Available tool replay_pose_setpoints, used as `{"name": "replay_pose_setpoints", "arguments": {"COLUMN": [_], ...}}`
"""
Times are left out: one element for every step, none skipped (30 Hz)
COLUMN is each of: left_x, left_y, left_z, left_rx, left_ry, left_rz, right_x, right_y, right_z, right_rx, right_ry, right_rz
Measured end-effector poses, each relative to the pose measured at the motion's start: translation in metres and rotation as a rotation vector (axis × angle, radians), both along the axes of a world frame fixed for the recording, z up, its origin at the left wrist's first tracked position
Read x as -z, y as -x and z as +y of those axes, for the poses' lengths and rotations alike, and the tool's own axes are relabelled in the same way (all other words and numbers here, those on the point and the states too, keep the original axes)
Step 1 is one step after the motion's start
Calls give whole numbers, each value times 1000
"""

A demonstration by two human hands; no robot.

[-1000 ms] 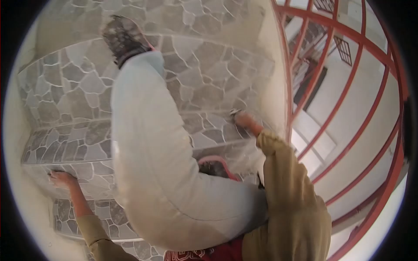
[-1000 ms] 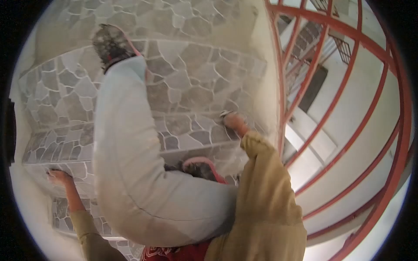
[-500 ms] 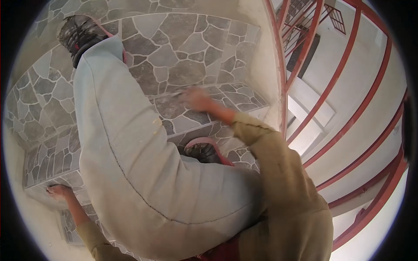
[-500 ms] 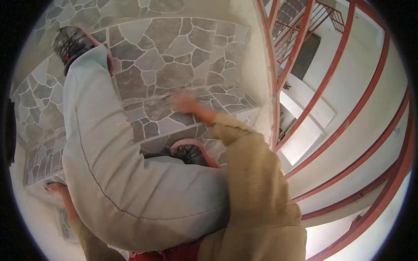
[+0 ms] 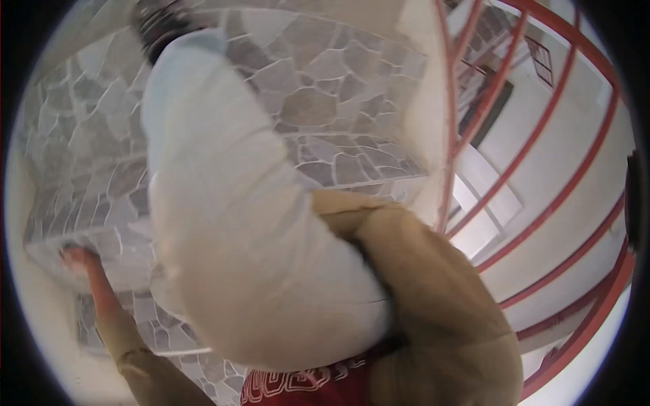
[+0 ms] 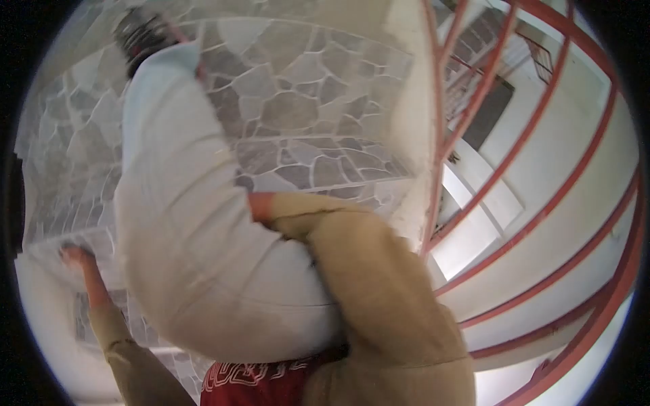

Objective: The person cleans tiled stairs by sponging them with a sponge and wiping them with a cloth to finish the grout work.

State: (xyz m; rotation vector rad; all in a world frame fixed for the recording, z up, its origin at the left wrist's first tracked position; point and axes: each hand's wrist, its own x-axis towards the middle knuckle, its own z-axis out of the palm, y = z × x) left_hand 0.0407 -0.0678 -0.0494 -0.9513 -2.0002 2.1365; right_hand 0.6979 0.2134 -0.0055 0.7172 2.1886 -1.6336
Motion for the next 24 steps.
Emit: {"name": "replay_pose_setpoints", "arguments": {"left_x": [-30, -16, -4, -24, 4, 15, -5, -28, -33, -37, -40, -6, 26, 21, 16, -11, 30, 7, 31, 9, 2, 2, 2, 4], "left_y": [-63, -58, -47, -62, -31, 5, -34, -76, -82, -86, -90, -41, 5, 0, -5, -39, 2, -19, 23, 13, 13, 18, 24, 20], "left_z": [57, 39, 23, 47, -7, -32, 15, 68, 75, 81, 87, 23, -38, -35, -31, 9, -42, -5, -33, -15, -10, -8, -7, 0], "left_rx": [-105, -126, -198, -215, 18, -92, -267, -363, -383, -403, -422, -272, 86, 76, 67, -36, 67, 40, 56, -21, -57, -71, -86, -141], "left_ry": [83, 150, 59, -9, -85, -803, -1179, -1593, -1628, -1664, -1699, -971, -332, -335, -338, -92, 48, 5, 109, -95, -122, -132, -142, -404], "left_rz": [-26, -18, -22, -79, 69, -168, -133, -79, -78, -76, -74, -89, -41, -45, -50, -106, 88, 77, 37, -35, -31, -33, -35, -47], "right_x": [-3, -10, -17, -24, -28, -35, -44, -46, -46, -45, -34, -18, -5, 10, 22, 29, 29, 26, 20, 14, 7, 5, -1, -26], "right_y": [-46, -99, -147, -193, -231, -267, -305, -316, -321, -324, -314, -280, -253, -211, -155, -100, -40, 14, 52, 64, 52, 19, -37, -120], "right_z": [6, 13, 19, 30, 36, 47, 52, 60, 60, 63, 60, 58, 49, 37, 22, 5, -8, -17, -22, -19, -9, 4, 12, 43], "right_rx": [-1, 3, -8, -8, -6, 2, 18, 21, 17, 11, -12, -45, -61, -76, -78, -55, -23, 2, 12, 11, 7, 4, 4, 316], "right_ry": [-34, -56, -75, -76, -89, -111, -131, -148, -174, -200, -217, -232, -245, -248, -243, -194, -127, -50, 14, 43, 33, -17, -59, 129], "right_rz": [-15, -75, -149, -262, -372, -501, -619, -690, -718, -730, -692, -617, -529, -406, -254, -129, -30, 37, 85, 126, 151, 165, 121, -69]}}
